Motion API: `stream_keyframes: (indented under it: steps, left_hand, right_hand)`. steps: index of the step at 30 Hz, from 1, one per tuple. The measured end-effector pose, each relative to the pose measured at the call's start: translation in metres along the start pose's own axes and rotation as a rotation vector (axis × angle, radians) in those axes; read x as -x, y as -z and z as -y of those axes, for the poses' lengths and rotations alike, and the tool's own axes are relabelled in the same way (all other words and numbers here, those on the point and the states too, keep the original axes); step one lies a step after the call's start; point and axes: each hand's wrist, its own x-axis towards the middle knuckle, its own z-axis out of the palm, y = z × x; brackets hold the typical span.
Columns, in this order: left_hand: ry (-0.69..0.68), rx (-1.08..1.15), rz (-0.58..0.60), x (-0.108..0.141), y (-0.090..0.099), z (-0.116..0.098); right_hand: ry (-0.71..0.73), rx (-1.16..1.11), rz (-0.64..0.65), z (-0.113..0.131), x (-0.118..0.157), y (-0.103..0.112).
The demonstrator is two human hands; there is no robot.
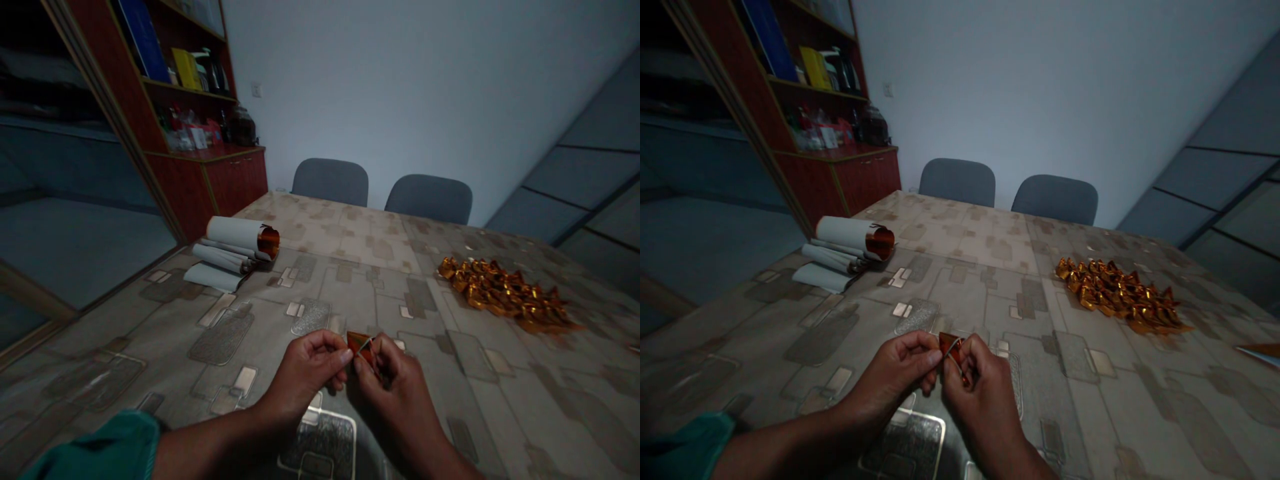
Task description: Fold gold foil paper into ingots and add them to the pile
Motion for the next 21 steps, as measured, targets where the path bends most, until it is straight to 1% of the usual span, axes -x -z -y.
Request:
stream_keyframes:
  steps: [4,6,10,12,14,17,21]
  left_hand:
    - [0.018,-0.003,0.016,0.000,-0.001,-0.004]
    - [0.021,0.001,0.030,-0.001,0.001,-0.006]
    - [0.018,0.011,0.098,-0.001,0.006,-0.009]
    - [0.018,0.041,0.152,0.000,0.008,-0.011]
    - [0.028,0.097,0.222,0.000,0.009,-0.012]
    - [0.063,0.160,0.324,0.000,0.010,-0.013]
    - [0.138,0.182,0.380,0.001,0.013,-0.012]
  right_hand:
    - [-0.048,-0.081,0.086,0.001,0.000,0.001]
    - [-0.058,-0.160,0.136,0.002,0.001,0.004]
    - [-0.088,-0.480,0.192,-0.001,0.003,0.009]
    - [-0.133,-0.632,0.211,-0.004,0.001,0.010]
    - [-0.187,-0.723,0.247,-0.006,-0.001,0.011]
    - [-0.270,-0.775,0.307,-0.006,-0.003,0.014]
    - [-0.344,-0.785,0.357,-0.003,-0.003,0.018]
